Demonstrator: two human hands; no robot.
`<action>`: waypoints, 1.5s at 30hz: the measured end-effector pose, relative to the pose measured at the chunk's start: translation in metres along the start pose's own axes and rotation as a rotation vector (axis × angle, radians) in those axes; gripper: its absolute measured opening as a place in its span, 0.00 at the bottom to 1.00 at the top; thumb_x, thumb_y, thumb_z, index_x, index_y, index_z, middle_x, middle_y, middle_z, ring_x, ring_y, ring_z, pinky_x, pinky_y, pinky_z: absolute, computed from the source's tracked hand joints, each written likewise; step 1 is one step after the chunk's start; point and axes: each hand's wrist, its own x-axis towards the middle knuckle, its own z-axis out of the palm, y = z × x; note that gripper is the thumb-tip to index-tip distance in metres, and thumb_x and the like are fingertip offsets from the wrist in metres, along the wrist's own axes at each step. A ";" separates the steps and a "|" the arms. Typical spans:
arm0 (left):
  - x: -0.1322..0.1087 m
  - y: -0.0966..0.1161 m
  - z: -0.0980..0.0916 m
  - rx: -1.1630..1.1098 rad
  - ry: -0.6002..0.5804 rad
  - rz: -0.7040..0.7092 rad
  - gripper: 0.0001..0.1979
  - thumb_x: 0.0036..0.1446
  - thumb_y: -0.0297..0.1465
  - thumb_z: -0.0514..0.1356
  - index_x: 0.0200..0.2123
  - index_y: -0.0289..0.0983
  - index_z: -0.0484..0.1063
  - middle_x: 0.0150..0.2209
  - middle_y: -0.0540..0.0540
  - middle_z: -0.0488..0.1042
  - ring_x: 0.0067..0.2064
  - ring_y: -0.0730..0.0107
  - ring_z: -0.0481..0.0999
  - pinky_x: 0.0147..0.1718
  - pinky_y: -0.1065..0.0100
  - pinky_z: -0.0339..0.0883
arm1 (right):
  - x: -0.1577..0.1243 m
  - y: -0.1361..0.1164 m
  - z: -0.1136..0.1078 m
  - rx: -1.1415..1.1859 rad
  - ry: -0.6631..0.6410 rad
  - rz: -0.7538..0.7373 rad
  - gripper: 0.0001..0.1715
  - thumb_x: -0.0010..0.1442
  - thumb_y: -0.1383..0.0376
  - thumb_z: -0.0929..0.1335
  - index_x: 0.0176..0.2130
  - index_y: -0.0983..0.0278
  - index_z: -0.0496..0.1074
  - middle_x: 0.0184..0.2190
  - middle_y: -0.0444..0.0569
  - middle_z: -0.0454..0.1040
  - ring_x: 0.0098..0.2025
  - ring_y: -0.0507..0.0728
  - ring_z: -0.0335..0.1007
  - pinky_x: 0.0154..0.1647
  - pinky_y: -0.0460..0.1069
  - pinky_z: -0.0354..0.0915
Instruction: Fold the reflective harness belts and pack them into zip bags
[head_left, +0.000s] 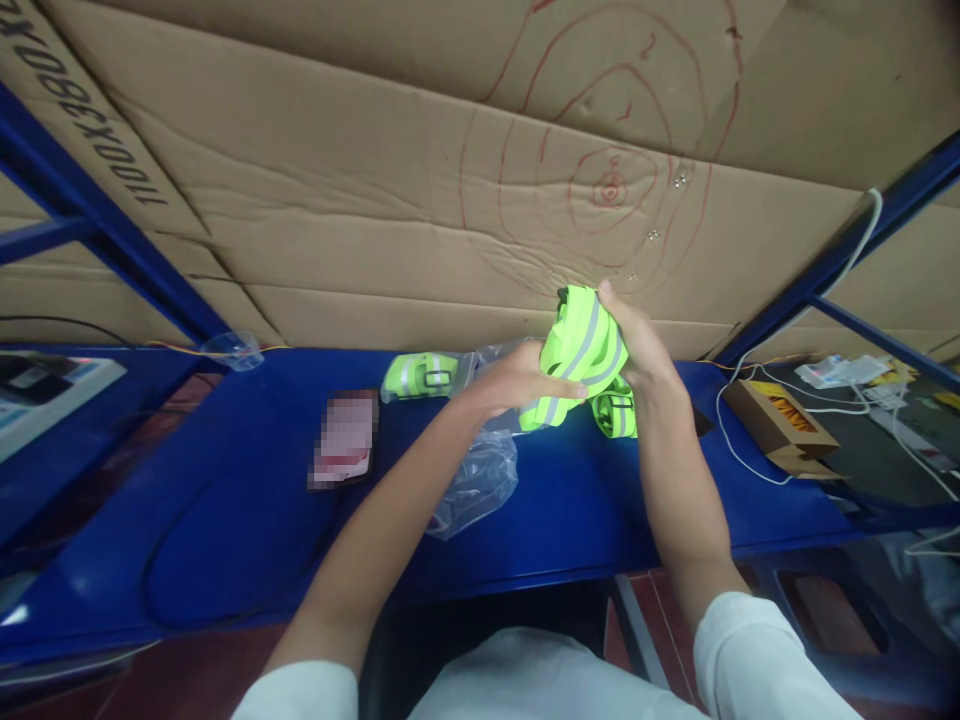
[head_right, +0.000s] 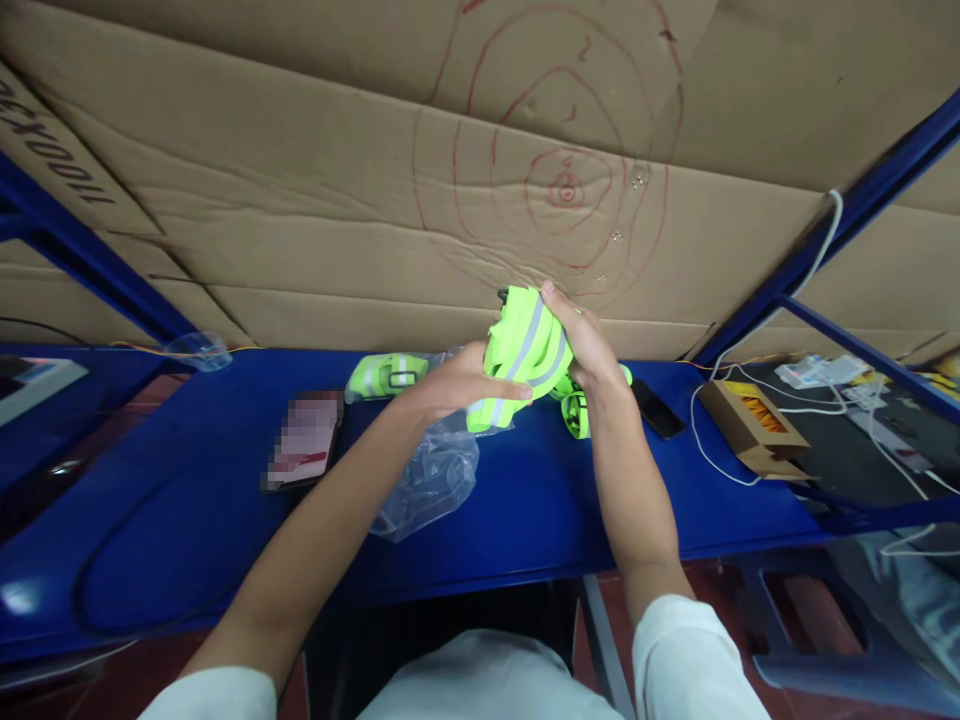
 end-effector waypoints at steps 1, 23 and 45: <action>-0.002 0.002 -0.002 0.070 0.007 0.015 0.24 0.45 0.35 0.79 0.47 0.38 0.82 0.48 0.42 0.85 0.48 0.54 0.84 0.49 0.55 0.78 | 0.000 -0.001 0.002 0.019 -0.021 0.020 0.37 0.51 0.31 0.75 0.38 0.60 0.76 0.31 0.49 0.81 0.37 0.60 0.81 0.40 0.54 0.79; -0.009 0.009 -0.016 0.248 -0.039 0.093 0.20 0.45 0.34 0.76 0.40 0.36 0.78 0.38 0.46 0.81 0.40 0.60 0.79 0.38 0.63 0.74 | -0.035 -0.018 0.014 -0.960 -0.269 -0.539 0.64 0.54 0.32 0.75 0.75 0.58 0.60 0.74 0.57 0.63 0.75 0.74 0.59 0.74 0.70 0.60; -0.004 0.009 -0.028 0.366 0.083 -0.193 0.26 0.49 0.53 0.74 0.38 0.36 0.81 0.35 0.47 0.81 0.36 0.66 0.77 0.36 0.68 0.66 | -0.016 -0.005 0.013 -0.826 -0.189 -0.378 0.36 0.62 0.37 0.72 0.56 0.58 0.79 0.54 0.49 0.82 0.56 0.68 0.79 0.60 0.61 0.71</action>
